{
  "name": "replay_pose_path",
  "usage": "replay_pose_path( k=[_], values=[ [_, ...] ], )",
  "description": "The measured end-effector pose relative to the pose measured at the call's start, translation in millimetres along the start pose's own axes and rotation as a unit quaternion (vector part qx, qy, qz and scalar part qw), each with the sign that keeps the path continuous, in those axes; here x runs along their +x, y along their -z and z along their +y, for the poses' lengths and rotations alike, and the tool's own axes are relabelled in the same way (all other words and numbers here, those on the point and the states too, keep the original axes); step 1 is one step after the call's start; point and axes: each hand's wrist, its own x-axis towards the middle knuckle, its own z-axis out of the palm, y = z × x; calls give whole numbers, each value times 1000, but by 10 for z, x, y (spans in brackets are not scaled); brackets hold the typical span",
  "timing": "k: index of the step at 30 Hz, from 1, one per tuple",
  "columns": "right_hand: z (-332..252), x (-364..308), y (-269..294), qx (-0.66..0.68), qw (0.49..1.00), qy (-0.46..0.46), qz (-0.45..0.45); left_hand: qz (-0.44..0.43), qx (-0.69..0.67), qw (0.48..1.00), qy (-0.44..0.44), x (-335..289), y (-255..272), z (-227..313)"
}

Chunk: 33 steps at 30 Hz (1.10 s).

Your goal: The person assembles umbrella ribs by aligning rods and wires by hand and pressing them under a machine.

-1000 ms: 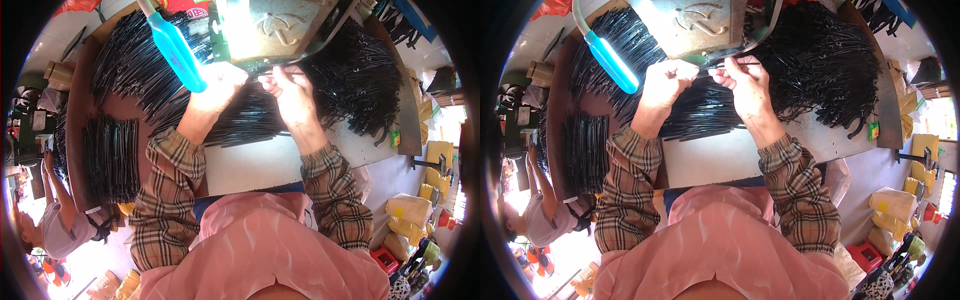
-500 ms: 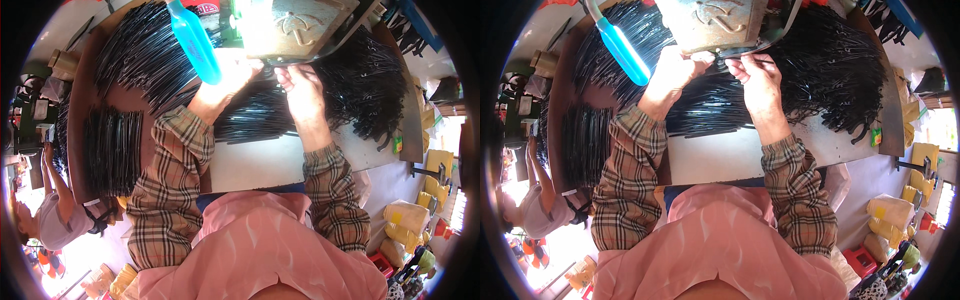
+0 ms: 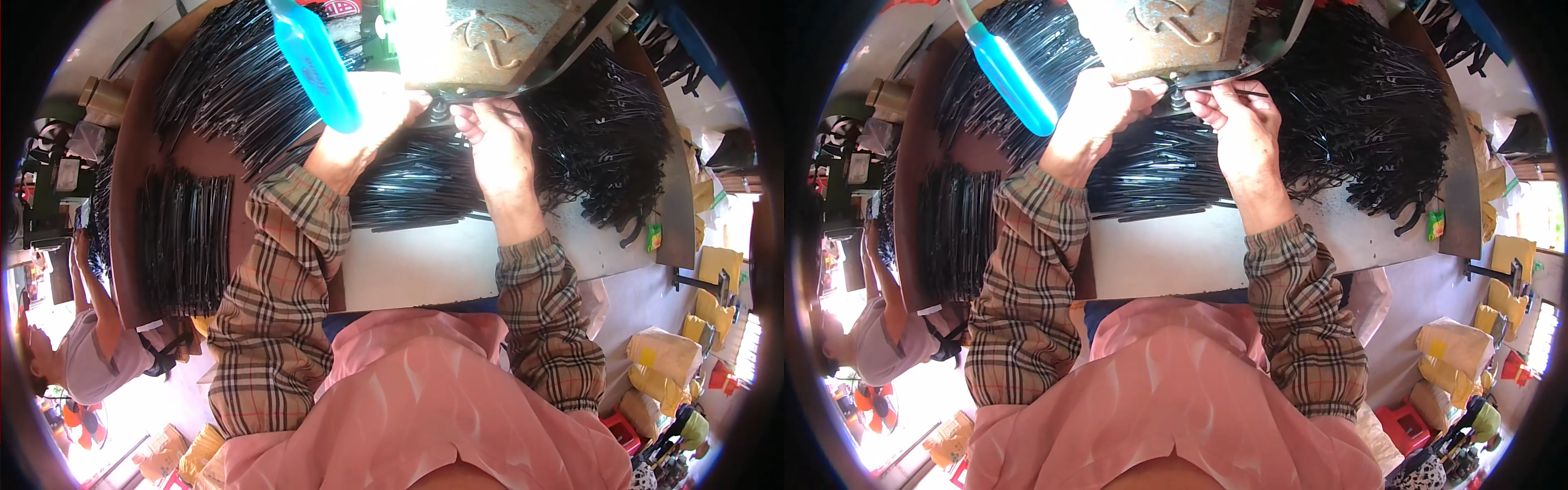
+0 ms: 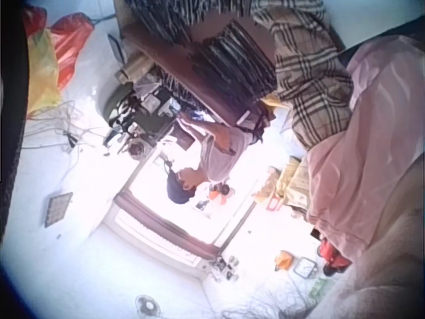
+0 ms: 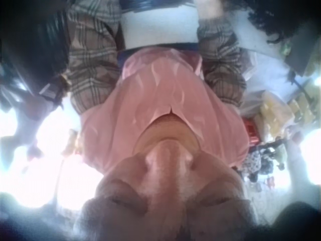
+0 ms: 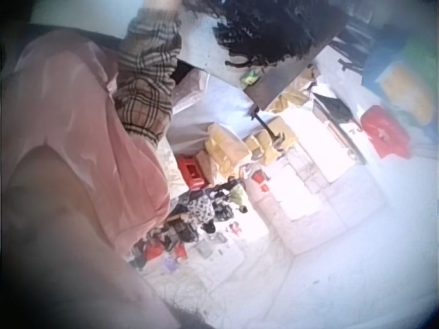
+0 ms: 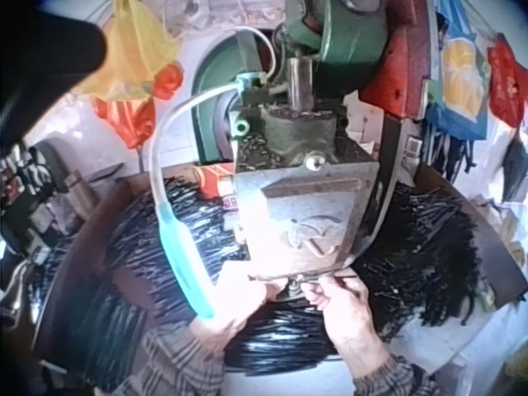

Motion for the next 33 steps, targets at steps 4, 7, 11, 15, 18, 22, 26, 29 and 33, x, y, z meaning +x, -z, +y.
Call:
replay_pose_path(
  k=[4, 7, 11, 15, 18, 22, 26, 29, 33],
  values=[
    [-50, 6, -38, -22, 1000, 4, 22, 5, -74, 986, -152, 41, -85, -111],
    [-6, -6, 12, 0, 1000, 3, -22, -21, -102, 993, -62, -34, -21, 23],
    [-7, -11, -11, -10, 1000, 6, -28, -16, -124, 991, -52, -51, -16, -47],
    [-14, -5, -39, -21, 1000, 4, 3, 4, -123, 988, -91, -17, -41, -125],
    [-3, -3, 5, -14, 1000, 7, -12, -2, -93, 993, -67, 7, -27, -67],
    [-22, -13, 19, -26, 1000, -6, -6, -44, -15, 998, 45, 39, 8, 131],
    [-17, -25, 5, -22, 1000, 1, -9, -35, 39, 993, 105, 40, 37, 233],
    [4, -17, -27, -21, 1000, -3, -9, -33, 59, 991, 115, 88, 80, 133],
    [8, -6, -20, -15, 1000, 13, -12, -39, 45, 994, 92, 69, 65, 191]
  ],
)
